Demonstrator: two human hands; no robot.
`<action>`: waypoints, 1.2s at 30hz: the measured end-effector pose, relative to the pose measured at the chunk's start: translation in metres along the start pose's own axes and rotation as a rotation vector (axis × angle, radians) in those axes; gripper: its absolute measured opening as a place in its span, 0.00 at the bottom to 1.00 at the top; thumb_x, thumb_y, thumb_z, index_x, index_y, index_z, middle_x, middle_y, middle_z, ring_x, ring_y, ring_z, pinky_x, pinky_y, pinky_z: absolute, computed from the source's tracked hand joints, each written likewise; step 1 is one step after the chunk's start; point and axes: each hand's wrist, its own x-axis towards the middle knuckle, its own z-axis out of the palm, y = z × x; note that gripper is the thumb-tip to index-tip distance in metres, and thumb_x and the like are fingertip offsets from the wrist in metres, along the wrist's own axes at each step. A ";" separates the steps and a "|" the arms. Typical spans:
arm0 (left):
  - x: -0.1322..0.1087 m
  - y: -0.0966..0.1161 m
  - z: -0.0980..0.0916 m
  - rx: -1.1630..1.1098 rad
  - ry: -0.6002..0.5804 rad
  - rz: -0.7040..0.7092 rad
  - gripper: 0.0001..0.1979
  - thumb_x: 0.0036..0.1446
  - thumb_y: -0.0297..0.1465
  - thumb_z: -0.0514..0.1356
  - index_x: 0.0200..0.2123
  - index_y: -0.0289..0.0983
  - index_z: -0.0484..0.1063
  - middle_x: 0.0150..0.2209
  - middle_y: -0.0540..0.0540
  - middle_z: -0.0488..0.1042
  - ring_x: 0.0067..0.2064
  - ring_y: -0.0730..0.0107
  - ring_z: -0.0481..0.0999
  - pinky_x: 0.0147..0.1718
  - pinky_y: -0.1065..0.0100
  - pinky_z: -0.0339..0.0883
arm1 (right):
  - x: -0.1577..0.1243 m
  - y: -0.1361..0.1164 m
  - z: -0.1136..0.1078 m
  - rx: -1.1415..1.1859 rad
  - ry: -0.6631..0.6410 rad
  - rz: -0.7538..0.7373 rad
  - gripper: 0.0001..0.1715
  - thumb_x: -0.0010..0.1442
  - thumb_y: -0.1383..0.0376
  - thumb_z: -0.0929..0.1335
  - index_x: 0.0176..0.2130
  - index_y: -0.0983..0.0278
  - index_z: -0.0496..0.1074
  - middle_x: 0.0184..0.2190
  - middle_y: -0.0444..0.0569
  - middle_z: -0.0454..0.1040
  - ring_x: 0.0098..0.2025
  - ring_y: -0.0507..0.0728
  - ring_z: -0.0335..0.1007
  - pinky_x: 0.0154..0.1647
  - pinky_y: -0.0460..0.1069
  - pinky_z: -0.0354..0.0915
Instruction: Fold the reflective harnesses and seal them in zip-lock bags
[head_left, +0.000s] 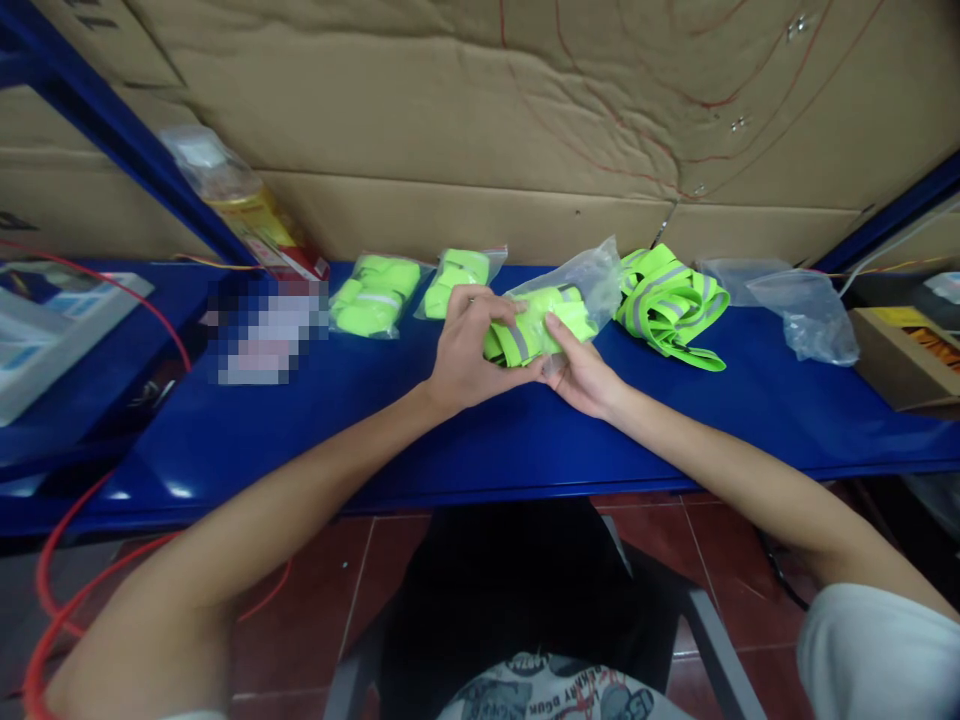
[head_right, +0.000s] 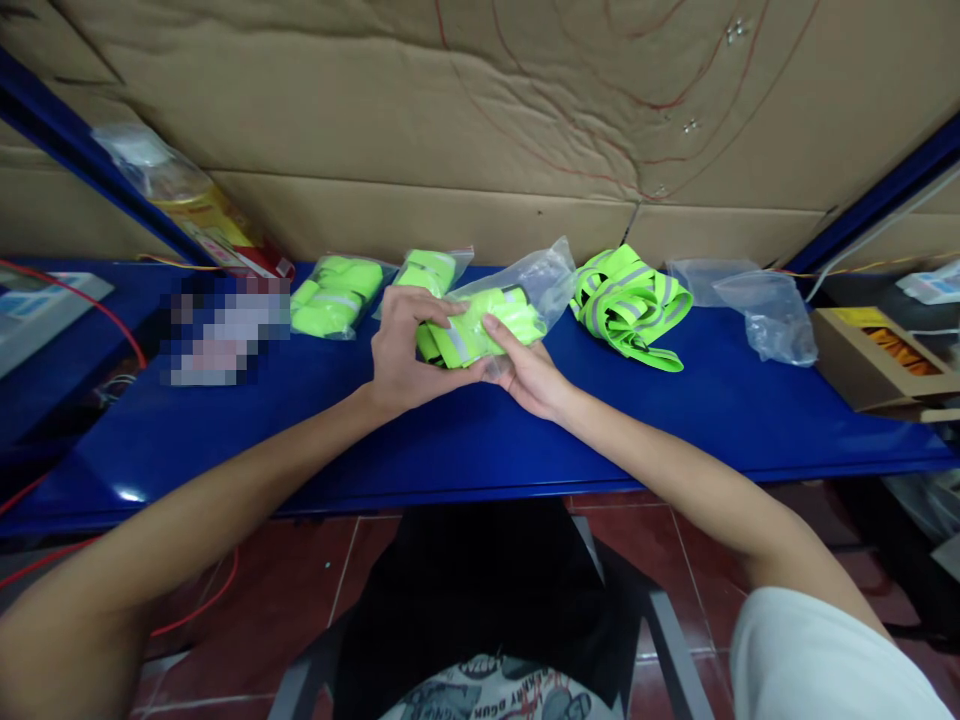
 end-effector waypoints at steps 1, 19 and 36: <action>-0.001 0.003 0.001 0.017 -0.009 -0.013 0.26 0.57 0.47 0.74 0.48 0.44 0.65 0.49 0.43 0.76 0.56 0.52 0.75 0.56 0.44 0.74 | -0.001 0.001 0.002 0.002 -0.006 0.014 0.33 0.56 0.45 0.80 0.55 0.55 0.77 0.55 0.53 0.83 0.48 0.62 0.83 0.43 0.56 0.84; 0.001 -0.017 -0.013 -0.092 -0.155 0.127 0.19 0.64 0.47 0.71 0.50 0.43 0.75 0.49 0.42 0.73 0.51 0.58 0.78 0.49 0.54 0.80 | 0.009 -0.016 -0.022 -0.118 0.018 0.005 0.32 0.52 0.51 0.83 0.51 0.60 0.79 0.46 0.51 0.86 0.44 0.62 0.85 0.38 0.55 0.85; 0.007 -0.011 -0.011 -0.281 -0.239 -0.011 0.28 0.51 0.49 0.76 0.45 0.41 0.71 0.38 0.49 0.70 0.37 0.68 0.69 0.33 0.66 0.66 | 0.004 -0.015 -0.013 -0.237 -0.192 0.189 0.27 0.60 0.48 0.80 0.49 0.65 0.82 0.35 0.55 0.87 0.33 0.61 0.86 0.36 0.54 0.85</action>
